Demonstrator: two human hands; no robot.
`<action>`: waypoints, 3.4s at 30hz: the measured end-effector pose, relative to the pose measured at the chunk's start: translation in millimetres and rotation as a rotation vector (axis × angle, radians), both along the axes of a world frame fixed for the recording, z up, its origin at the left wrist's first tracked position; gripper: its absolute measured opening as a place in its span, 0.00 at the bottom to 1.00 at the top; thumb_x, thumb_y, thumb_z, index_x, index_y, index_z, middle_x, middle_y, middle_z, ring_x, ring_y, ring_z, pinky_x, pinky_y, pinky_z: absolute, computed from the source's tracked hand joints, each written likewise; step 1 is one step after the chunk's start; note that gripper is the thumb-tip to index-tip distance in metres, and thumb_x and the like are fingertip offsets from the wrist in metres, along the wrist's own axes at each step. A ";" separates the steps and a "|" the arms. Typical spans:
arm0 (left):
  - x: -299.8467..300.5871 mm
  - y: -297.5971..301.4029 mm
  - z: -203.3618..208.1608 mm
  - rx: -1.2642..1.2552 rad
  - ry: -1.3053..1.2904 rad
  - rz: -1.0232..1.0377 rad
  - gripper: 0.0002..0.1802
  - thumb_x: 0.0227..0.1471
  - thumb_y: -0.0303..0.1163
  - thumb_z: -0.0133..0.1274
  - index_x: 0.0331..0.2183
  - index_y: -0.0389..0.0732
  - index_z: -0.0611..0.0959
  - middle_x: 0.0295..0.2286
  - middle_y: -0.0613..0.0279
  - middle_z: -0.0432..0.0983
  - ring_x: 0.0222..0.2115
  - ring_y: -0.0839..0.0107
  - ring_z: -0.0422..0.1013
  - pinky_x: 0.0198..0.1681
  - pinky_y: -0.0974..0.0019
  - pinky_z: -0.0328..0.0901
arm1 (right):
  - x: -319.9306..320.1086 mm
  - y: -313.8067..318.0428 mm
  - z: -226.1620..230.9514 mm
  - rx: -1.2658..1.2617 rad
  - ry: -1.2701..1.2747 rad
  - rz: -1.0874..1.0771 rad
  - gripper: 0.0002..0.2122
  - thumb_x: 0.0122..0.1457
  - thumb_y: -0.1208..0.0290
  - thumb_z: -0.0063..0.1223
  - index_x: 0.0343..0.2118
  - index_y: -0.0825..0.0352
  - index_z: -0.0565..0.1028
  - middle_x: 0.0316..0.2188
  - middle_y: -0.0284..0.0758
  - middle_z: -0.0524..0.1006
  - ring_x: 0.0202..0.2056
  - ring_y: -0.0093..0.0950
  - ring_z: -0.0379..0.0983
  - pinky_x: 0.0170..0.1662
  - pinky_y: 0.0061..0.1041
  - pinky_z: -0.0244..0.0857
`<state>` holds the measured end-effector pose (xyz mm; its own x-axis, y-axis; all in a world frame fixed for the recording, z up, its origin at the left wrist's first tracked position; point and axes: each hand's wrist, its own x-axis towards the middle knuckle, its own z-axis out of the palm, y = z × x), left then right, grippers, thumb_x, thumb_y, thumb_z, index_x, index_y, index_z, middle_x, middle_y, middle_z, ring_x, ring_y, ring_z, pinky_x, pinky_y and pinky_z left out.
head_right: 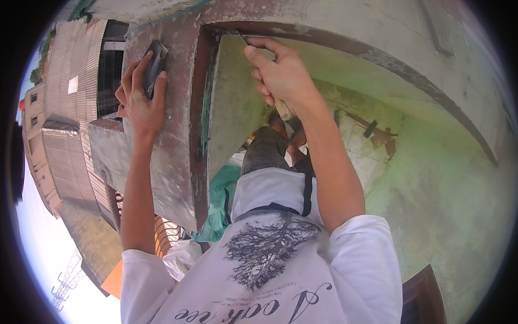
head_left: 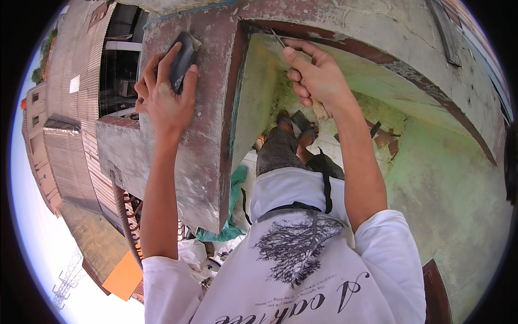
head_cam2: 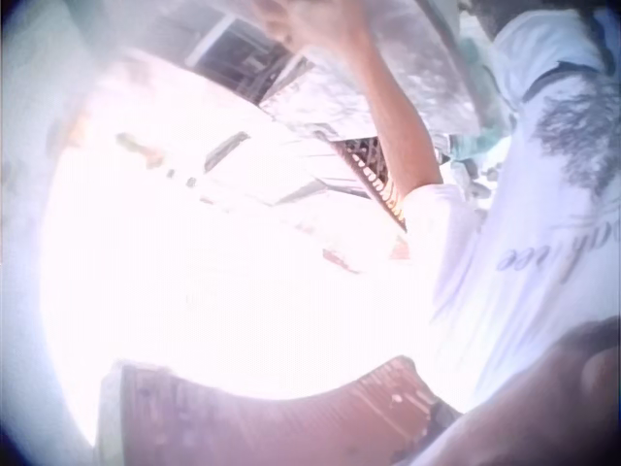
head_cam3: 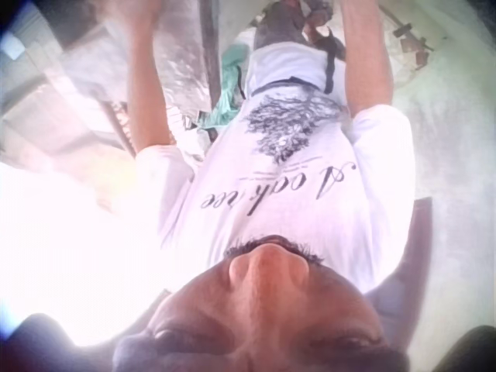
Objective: The person uses a scraper to remove old paint from a metal frame on a balcony. They work methodically along the edges and corners of the frame, scraping away layers of paint.
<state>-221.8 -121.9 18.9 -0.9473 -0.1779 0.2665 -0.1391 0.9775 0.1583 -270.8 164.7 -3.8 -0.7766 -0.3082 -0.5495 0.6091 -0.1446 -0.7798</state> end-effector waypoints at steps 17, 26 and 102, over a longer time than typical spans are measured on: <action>0.5 -4.0 -1.8 0.026 -0.011 -0.023 0.29 0.61 0.53 0.58 0.63 0.65 0.79 0.64 0.63 0.66 0.62 0.52 0.57 0.61 0.30 0.46 | -10.7 1.5 -16.3 0.160 0.112 0.037 0.21 0.71 0.58 0.57 0.59 0.67 0.76 0.22 0.29 0.71 0.16 0.17 0.64 0.16 0.24 0.59; -2.1 -5.1 -1.8 0.021 0.005 -0.018 0.29 0.61 0.52 0.58 0.63 0.65 0.79 0.64 0.63 0.65 0.62 0.52 0.56 0.62 0.31 0.47 | -17.7 2.2 -12.6 0.203 0.108 0.095 0.23 0.70 0.58 0.57 0.61 0.68 0.75 0.24 0.32 0.73 0.15 0.18 0.62 0.16 0.25 0.60; 63.2 162.2 23.3 0.803 0.237 -0.331 0.39 0.57 0.44 0.65 0.65 0.40 0.72 0.60 0.43 0.71 0.52 0.51 0.74 0.59 0.51 0.64 | 3.3 28.4 19.9 0.079 -0.084 -0.009 0.23 0.71 0.55 0.58 0.64 0.59 0.72 0.19 0.25 0.66 0.14 0.15 0.59 0.16 0.20 0.54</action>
